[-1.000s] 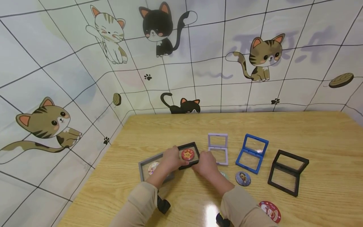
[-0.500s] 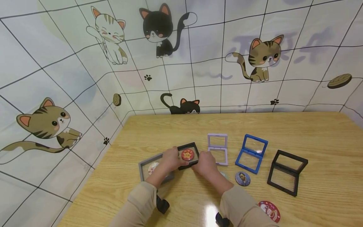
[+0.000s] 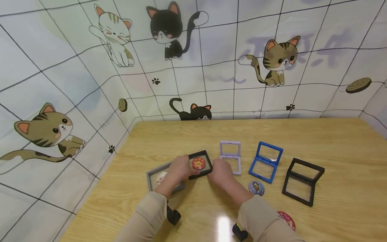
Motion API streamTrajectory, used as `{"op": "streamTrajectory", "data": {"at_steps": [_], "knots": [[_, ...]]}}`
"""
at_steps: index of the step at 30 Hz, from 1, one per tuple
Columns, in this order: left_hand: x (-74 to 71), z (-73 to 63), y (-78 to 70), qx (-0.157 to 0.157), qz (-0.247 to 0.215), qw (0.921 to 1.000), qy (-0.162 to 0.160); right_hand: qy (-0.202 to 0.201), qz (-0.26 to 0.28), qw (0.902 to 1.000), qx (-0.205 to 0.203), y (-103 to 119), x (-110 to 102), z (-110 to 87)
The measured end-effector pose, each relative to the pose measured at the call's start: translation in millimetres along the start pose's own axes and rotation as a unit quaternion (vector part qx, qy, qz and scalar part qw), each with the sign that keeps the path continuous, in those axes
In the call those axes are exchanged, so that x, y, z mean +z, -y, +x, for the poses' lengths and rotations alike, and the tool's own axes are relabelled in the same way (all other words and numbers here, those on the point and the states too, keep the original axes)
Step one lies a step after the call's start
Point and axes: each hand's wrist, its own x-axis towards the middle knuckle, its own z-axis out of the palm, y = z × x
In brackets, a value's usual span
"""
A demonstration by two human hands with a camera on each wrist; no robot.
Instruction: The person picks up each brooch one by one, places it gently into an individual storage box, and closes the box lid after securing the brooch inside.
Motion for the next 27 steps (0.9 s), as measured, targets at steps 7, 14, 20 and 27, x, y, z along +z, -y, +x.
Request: {"op": "streamTrajectory", "data": {"at_steps": [7,14,20,27], "knots": [[-5.1,-7.5,-10.2,0.039,-0.037,0.9985,0.014,0.003,-0.003,0.9993,-0.037,-2,-29,-15.5],[4.6,-20.6,-32.7,0.117,-0.143,0.9808,0.063,0.018,0.009,0.9996,-0.02,-18,-47,-34.8],[24.3,-23.9,-50.7,0.121,-0.16,0.9754,0.091,0.025,-0.01,0.9996,-0.01,-33,-52,-47.4],[42.9,-28.6,-64.4,0.093,-0.191,0.9703,0.116,0.033,0.008,0.9991,0.026,-44,-47,-58.1]]}}
